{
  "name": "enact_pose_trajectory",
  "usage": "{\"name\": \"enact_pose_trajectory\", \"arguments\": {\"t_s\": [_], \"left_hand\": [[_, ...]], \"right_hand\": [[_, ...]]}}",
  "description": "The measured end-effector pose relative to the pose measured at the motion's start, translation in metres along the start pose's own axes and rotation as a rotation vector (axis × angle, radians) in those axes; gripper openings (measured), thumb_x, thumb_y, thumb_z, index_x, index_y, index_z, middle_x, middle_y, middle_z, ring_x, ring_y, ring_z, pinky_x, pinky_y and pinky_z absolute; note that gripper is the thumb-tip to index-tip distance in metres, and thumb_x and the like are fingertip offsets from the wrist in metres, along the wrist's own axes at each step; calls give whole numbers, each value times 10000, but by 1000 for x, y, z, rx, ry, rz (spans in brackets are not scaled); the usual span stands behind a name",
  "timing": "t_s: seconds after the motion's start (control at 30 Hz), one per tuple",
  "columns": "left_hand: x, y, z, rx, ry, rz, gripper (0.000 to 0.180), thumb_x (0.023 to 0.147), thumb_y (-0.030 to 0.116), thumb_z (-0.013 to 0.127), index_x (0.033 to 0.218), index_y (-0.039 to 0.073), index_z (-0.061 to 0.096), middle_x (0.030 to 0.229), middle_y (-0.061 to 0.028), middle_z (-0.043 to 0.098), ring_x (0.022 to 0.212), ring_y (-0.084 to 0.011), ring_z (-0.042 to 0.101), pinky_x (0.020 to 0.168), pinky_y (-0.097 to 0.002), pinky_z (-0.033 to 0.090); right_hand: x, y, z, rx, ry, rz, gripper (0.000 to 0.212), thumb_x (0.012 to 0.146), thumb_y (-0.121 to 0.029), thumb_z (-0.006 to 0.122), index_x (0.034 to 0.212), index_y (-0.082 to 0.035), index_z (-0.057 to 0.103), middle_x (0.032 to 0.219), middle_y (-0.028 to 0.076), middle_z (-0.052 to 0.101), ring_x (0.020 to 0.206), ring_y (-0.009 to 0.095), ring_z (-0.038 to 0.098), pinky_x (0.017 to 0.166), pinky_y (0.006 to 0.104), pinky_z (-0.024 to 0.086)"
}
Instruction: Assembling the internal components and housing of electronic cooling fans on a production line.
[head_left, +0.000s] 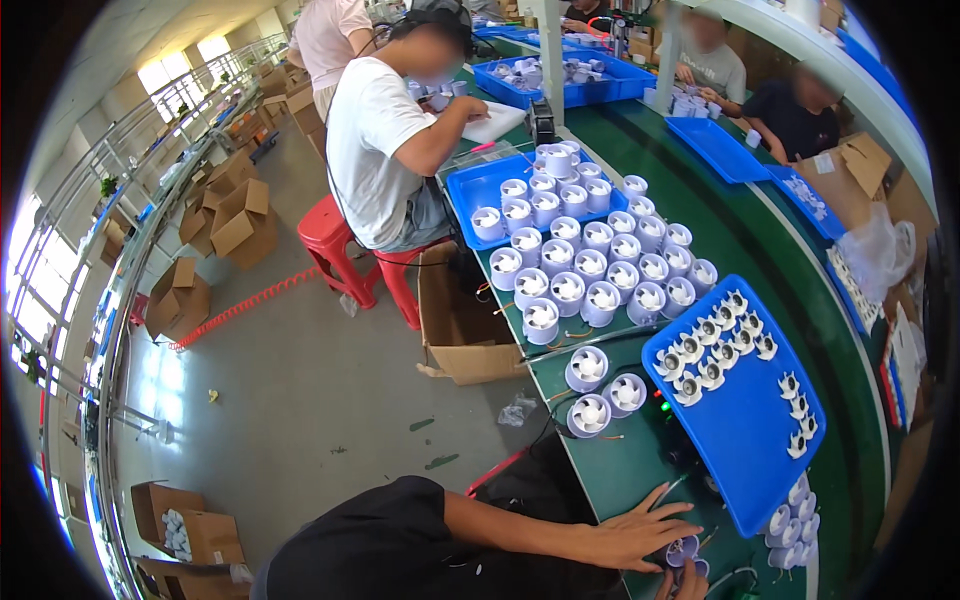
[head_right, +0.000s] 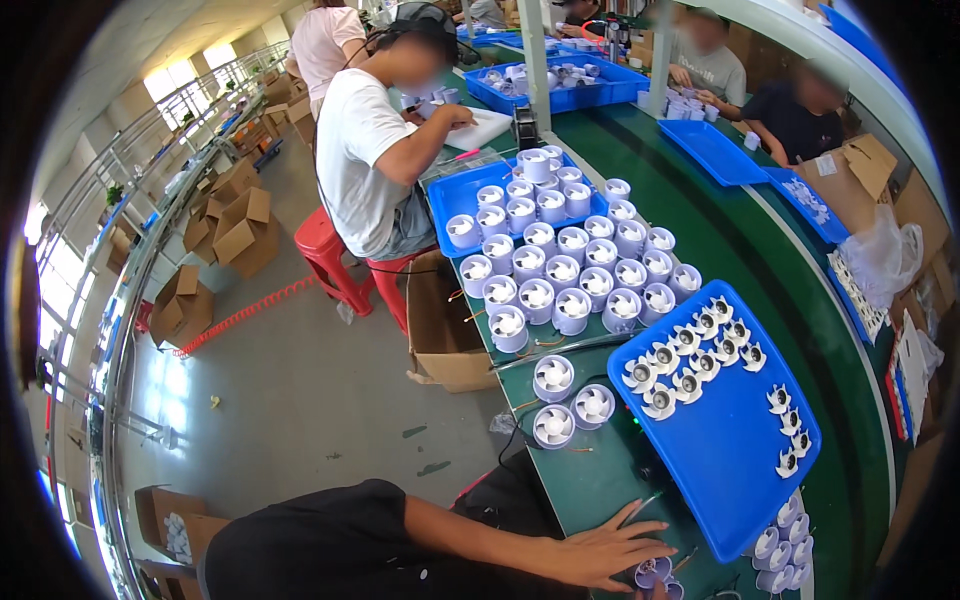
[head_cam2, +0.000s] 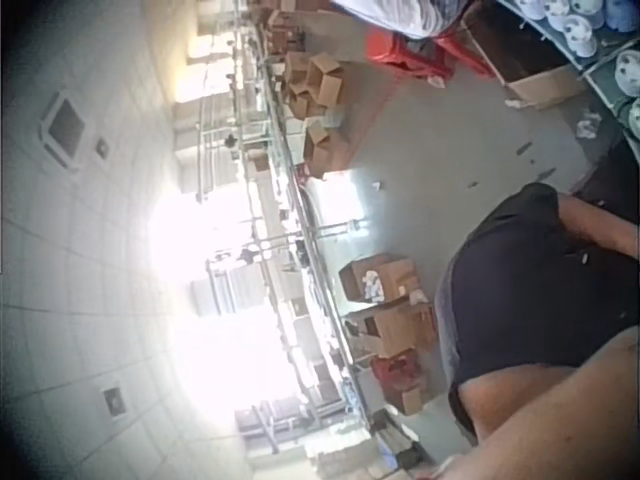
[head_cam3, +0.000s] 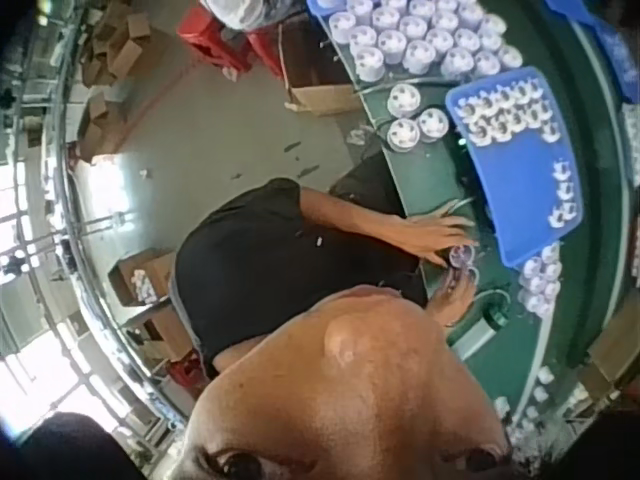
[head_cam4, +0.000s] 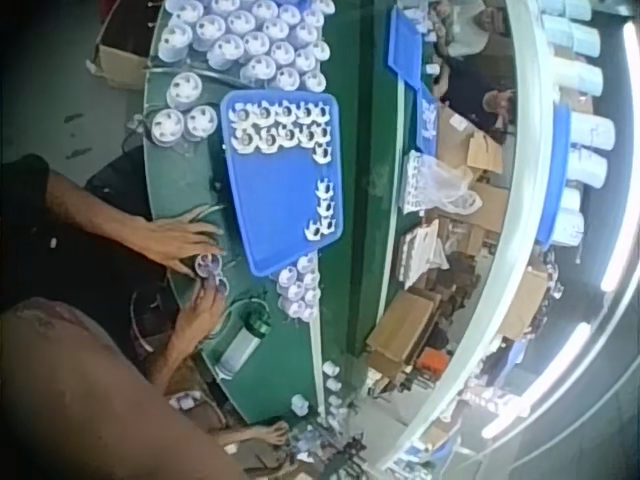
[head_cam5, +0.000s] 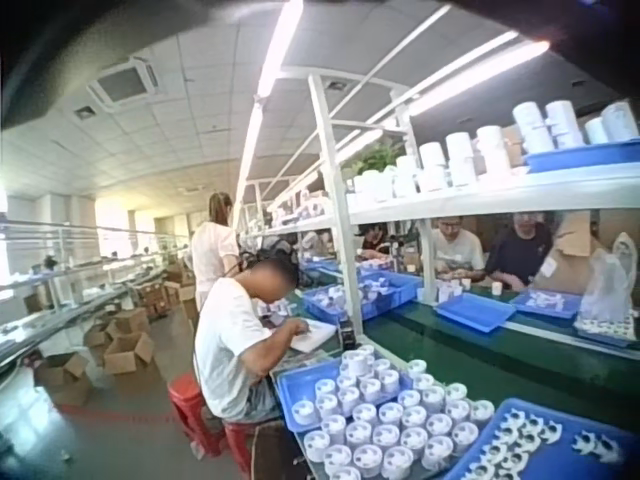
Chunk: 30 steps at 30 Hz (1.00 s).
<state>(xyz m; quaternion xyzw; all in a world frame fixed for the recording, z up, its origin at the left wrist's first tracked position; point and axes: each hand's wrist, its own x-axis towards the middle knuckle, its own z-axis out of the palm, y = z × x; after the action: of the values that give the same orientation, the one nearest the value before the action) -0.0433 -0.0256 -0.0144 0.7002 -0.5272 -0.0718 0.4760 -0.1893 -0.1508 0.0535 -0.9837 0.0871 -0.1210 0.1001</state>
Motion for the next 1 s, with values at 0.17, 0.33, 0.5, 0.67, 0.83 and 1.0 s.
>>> {"name": "enact_pose_trajectory", "arguments": {"t_s": [0.17,0.33,0.5,0.67,0.83,1.0], "left_hand": [[3,-5,-12,-92,-150,-56,658,798,258,751,1317,27,420,1320,-164,481,1408,-321,315,1193,-635,38],[0,-1,-9,-135,-16,-34,634,704,173,788,1222,21,457,1188,-156,519,1259,-310,465,1207,-596,83],[-1,-2,-6,-225,130,-66,628,695,186,807,1208,41,476,1186,-146,506,1256,-312,454,1201,-557,161],[1,-5,4,-55,89,-68,748,753,324,787,1351,48,431,1283,-167,495,1317,-374,390,1176,-586,175],[9,-11,-25,-34,-22,-97,632,752,315,797,1278,68,547,1307,-195,513,1313,-400,398,1150,-612,187],[9,1,-29,88,-6,-140,640,685,162,843,1249,59,561,1241,-106,600,1294,-350,463,1149,-575,214]], "right_hand": [[0,-17,-4,-103,255,229,554,885,-329,748,1341,-76,558,1154,171,543,1034,374,547,925,469,468],[3,-17,9,49,173,255,685,887,-340,739,1424,-31,448,1302,223,508,1173,404,508,1055,521,376],[7,-37,12,275,199,557,692,893,-249,736,1432,26,401,1365,254,497,1244,397,513,1051,490,416],[6,-19,34,335,318,456,613,869,-82,615,1431,20,391,1349,217,495,1185,333,531,1023,410,412],[-7,-9,40,500,233,641,864,741,-22,785,1471,7,324,1411,188,462,1322,320,436,1122,391,324],[-39,32,15,390,593,505,733,789,-281,811,1372,-4,463,1361,180,494,1255,343,480,1073,436,372]]}}
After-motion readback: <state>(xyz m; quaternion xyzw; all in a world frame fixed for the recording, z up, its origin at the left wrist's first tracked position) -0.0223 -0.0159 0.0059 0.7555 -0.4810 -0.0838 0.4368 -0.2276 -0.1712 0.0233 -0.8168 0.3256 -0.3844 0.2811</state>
